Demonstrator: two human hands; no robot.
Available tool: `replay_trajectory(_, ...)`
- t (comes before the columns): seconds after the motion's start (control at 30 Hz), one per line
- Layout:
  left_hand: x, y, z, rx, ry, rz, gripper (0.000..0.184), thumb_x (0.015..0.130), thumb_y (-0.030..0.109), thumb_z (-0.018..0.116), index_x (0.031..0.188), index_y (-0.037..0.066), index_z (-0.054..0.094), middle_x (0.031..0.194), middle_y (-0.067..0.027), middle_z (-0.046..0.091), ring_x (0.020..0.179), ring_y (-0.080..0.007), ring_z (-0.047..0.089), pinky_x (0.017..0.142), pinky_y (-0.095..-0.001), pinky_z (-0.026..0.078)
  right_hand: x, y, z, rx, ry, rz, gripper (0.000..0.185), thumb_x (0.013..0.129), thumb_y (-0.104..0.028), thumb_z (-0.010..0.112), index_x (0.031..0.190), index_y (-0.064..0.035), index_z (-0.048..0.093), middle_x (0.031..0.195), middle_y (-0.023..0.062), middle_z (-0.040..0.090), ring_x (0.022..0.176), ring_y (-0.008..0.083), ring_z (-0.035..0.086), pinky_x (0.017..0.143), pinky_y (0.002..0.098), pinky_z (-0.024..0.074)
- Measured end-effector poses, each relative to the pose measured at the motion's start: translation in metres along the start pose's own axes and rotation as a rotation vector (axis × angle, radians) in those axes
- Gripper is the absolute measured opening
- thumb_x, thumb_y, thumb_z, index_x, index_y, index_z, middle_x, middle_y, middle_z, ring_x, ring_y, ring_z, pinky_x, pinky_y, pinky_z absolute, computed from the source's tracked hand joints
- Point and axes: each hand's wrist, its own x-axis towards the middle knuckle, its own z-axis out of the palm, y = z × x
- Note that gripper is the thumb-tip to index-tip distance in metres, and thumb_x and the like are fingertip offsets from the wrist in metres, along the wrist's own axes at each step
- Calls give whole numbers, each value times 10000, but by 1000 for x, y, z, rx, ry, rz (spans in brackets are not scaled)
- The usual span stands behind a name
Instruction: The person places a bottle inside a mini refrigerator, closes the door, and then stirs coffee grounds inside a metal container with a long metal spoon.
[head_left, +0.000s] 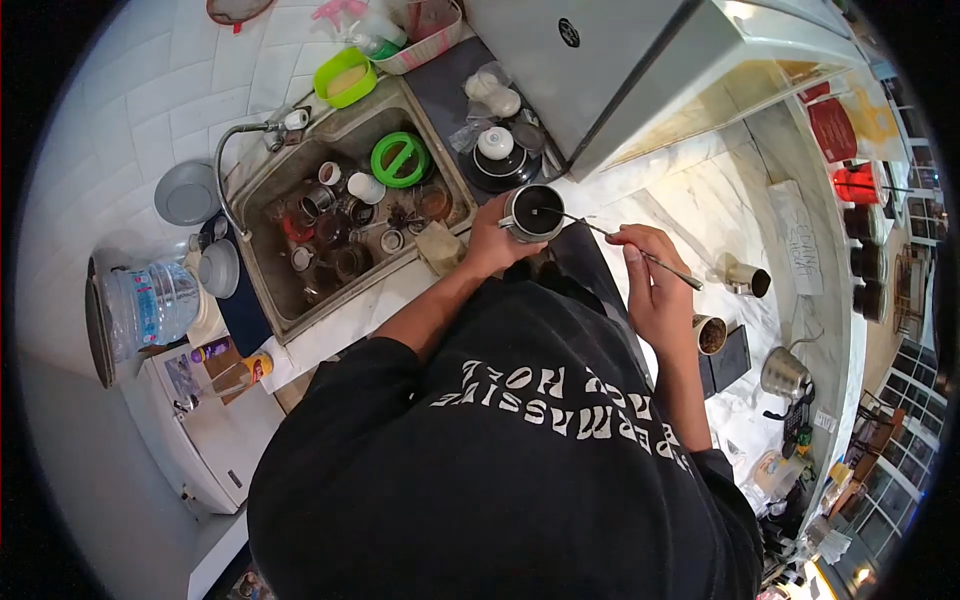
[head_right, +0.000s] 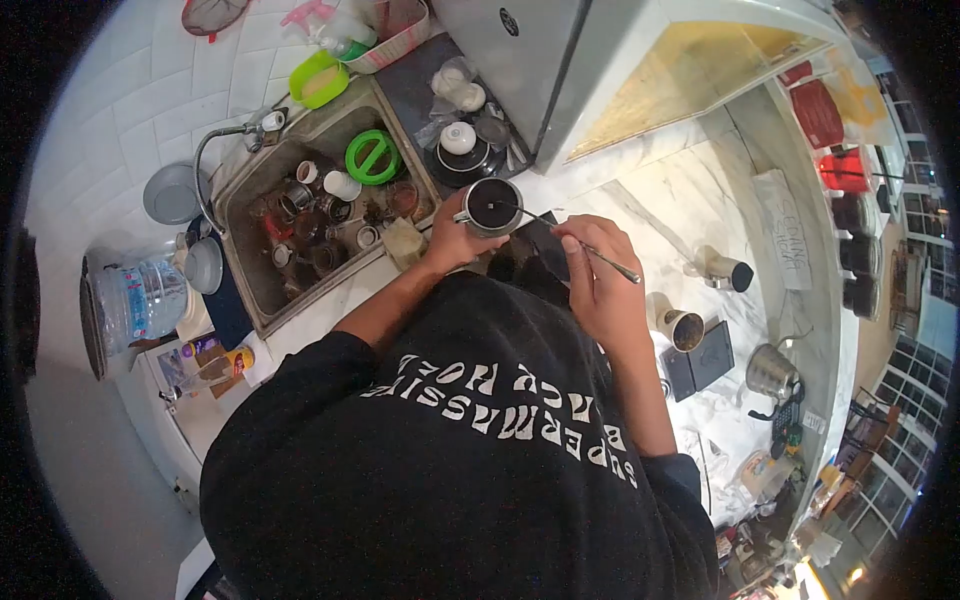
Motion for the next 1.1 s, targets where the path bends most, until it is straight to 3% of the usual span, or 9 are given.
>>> replay_trajectory(0.1,5,1,-1,36,-19,-45,834,607,241,992,1350,92,644,1211,-133,738,1136,-350,694,992,-461,533,6,2,3,-24,-11,14,108,1022,-54,619,1066,-24,713,1084,166,729,1049,354,687,932,418,533)
replay_trajectory(0.2,9,7,-3,-69,-37,-52,767,647,240,1005,1305,75,648,1246,-108,722,1184,-288,689,1034,-435,529,8,6,6,-22,-21,40,119,1022,-51,617,1076,-28,721,1098,174,730,1063,356,689,941,419,534)
replay_trajectory(0.3,3,2,0,89,-23,-173,780,650,242,1005,1317,75,637,1317,-117,696,1232,-284,662,1049,-438,513,11,8,10,-13,-17,50,131,1023,-50,616,1084,-31,730,1117,182,729,1077,359,689,947,421,534)
replay_trajectory(0.4,3,1,-2,149,-67,-101,944,624,262,1000,1439,78,561,1355,-157,669,1257,-340,633,1044,-450,501,13,7,11,-24,-20,78,136,1023,-48,616,1081,-36,738,1134,186,729,1086,361,688,950,420,535)
replay_trajectory(0.5,-3,11,-11,-80,-53,-258,1016,647,260,994,1507,70,487,1357,-168,651,1258,-306,620,1034,-434,507,12,7,8,-50,-24,88,137,1020,-42,618,1075,-40,744,1148,186,729,1091,361,687,953,418,536)
replay_trajectory(0.6,-15,20,-33,-60,-77,-346,1085,665,279,993,1557,62,416,1314,-163,650,1167,-263,626,1001,-400,514,11,8,7,-53,-37,67,135,1009,-33,629,1074,-44,747,1159,190,728,1103,357,682,956,419,537)
replay_trajectory(0.7,-21,35,-56,45,-124,-367,962,749,271,953,1531,56,437,1337,-123,619,1092,-204,589,966,-351,505,14,5,13,-34,-56,53,129,1005,-33,635,1073,-40,745,1168,193,727,1109,355,678,956,421,536)
replay_trajectory(0.9,-9,46,-61,-103,-108,-426,331,966,221,766,1228,40,675,1023,-32,710,902,-130,614,819,-292,503,15,9,4,-82,-54,72,134,1017,-42,617,1079,-38,736,1171,195,727,1086,372,681,944,439,531)
replay_trajectory(1.1,-2,52,-59,-76,-167,-429,227,1028,253,685,1124,49,710,958,-7,714,836,-92,594,741,-282,478,26,4,9,-88,-84,7,131,1015,-52,621,1078,-39,735,1167,195,727,1102,382,679,954,441,533)
